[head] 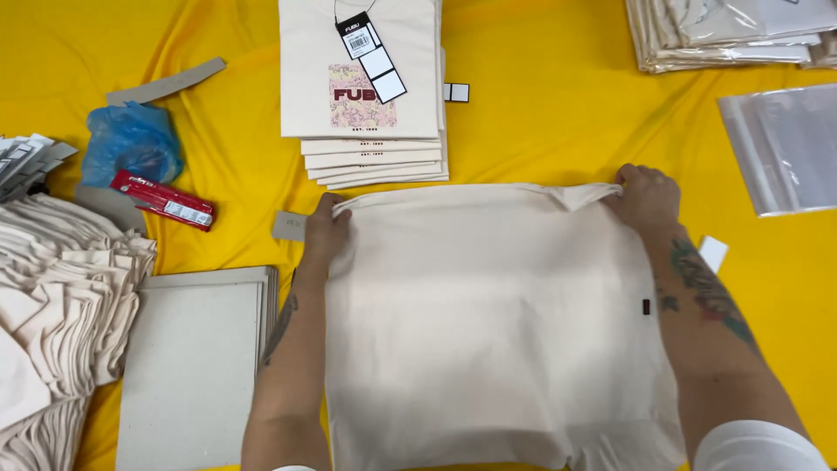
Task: Folding t-shirts using a cardboard template and trimming loose threads on a work table in a garment factory.
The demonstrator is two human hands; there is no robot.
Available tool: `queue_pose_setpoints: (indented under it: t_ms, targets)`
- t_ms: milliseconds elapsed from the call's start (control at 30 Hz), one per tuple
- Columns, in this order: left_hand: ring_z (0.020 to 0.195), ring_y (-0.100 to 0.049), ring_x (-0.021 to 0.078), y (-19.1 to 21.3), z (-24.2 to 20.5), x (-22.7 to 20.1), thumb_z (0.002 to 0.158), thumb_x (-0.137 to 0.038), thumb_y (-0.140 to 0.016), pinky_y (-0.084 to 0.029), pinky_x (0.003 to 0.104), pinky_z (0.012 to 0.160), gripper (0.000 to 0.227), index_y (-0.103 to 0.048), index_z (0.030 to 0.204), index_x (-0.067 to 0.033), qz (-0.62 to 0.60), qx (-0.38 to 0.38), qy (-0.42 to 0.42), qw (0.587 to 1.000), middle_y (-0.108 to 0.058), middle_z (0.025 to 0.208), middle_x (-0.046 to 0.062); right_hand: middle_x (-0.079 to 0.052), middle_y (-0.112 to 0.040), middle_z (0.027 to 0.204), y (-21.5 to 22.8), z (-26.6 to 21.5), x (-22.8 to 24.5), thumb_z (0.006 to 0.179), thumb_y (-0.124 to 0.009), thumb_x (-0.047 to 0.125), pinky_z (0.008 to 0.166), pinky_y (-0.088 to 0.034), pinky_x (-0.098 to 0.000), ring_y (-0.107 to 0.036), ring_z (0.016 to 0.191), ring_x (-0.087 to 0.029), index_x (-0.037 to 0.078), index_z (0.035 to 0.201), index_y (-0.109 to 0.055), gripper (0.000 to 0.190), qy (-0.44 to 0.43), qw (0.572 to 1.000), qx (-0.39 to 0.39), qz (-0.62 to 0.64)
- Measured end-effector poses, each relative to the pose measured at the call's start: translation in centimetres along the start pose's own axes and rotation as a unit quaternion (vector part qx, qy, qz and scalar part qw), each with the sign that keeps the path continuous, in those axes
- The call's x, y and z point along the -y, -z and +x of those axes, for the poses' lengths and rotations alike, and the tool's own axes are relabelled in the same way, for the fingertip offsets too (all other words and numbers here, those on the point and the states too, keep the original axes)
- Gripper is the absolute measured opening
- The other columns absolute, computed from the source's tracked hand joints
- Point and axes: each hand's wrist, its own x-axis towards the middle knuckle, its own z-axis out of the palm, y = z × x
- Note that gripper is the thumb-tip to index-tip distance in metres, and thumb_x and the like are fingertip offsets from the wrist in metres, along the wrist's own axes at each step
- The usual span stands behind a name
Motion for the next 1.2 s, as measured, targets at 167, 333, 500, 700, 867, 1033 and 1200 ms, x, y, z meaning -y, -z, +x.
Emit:
queue_pose_setpoints:
  t_ms: [167,333,500,700,867,1033,1200]
  targets:
    - [0.089,-0.066,0.0176,0.1,-2.6,-0.9,0.090,-0.025,-0.075,-0.051,0.030,0.084,0.055,-0.049,0.138,-0.0242,-0.111,-0.040,0.079,0.990,-0.066,0.107,0.004,-0.024,-0.063,0.113,-3.6,-1.2,-1.4,0.089,-0.086,0.060,0.085,-0.046,-0.0557,-0.056,0.100,-0.046,0.008,0.127,-0.070,0.066,-0.021,0.933,-0.336,0.125]
    - [0.139,-0.046,0.0304,4.1,-17.4,-2.5,0.091,-0.033,-0.065,-0.038,0.040,0.111,0.075,-0.032,0.156,-0.0133,-0.075,-0.025,0.093,0.993,-0.047,0.155,0.016,-0.025,-0.064,0.113,-4.5,-16.6,-8.1,0.102,-0.076,0.040,0.094,-0.044,-0.0528,-0.058,0.105,-0.045,-0.001,0.132,-0.064,0.052,-0.129,0.931,-0.263,0.219]
    - [0.096,-0.061,0.0231,4.7,-32.6,2.0,0.089,-0.026,-0.069,-0.047,0.034,0.088,0.077,-0.036,0.158,-0.0158,-0.137,-0.025,0.275,0.951,-0.067,0.108,0.016,-0.024,-0.068,0.123,-8.1,-36.1,-9.1,0.098,-0.052,0.069,0.102,-0.043,-0.0511,-0.063,0.115,-0.045,0.005,0.131,-0.063,0.072,-0.397,0.860,0.045,0.319]
    - [0.113,-0.064,0.0276,3.9,-39.3,1.1,0.088,0.000,-0.066,-0.051,0.038,0.096,0.073,-0.038,0.155,-0.0110,-0.247,-0.032,0.314,0.916,-0.065,0.132,0.022,-0.021,-0.075,0.104,-10.0,-39.8,-5.0,0.091,-0.056,0.063,0.086,-0.049,-0.0509,-0.068,0.102,-0.045,0.004,0.106,-0.072,0.063,-0.259,0.915,0.108,0.291]
    - [0.093,-0.062,0.0234,7.5,-42.4,-1.9,0.098,-0.009,-0.060,-0.050,0.034,0.086,0.052,-0.041,0.146,-0.0175,-0.202,-0.119,0.297,0.926,-0.069,0.106,0.019,-0.013,-0.068,0.102,-4.7,-42.9,-4.9,0.094,-0.065,0.044,0.074,-0.044,-0.0406,-0.062,0.091,-0.027,-0.001,0.113,-0.066,0.048,-0.298,0.810,0.080,0.499]
    - [0.098,-0.060,0.0242,7.0,-45.8,0.8,0.096,-0.012,-0.066,-0.050,0.037,0.089,0.057,-0.045,0.149,-0.0126,-0.063,-0.143,0.276,0.948,-0.060,0.110,0.012,-0.010,-0.068,0.103,-5.5,-46.2,-4.4,0.094,-0.067,0.042,0.078,-0.046,-0.0379,-0.062,0.089,-0.024,0.002,0.116,-0.067,0.046,-0.282,0.816,0.070,0.500]
    - [0.124,-0.056,0.0368,0.5,-39.5,5.2,0.096,-0.023,-0.065,-0.042,0.045,0.111,0.054,-0.054,0.144,0.0007,0.168,-0.201,-0.025,0.965,-0.059,0.136,0.021,-0.021,-0.070,0.109,-9.2,-36.2,-7.9,0.102,-0.069,0.032,0.094,-0.047,-0.0496,-0.065,0.100,-0.038,-0.005,0.119,-0.067,0.041,-0.061,0.917,-0.212,0.332]
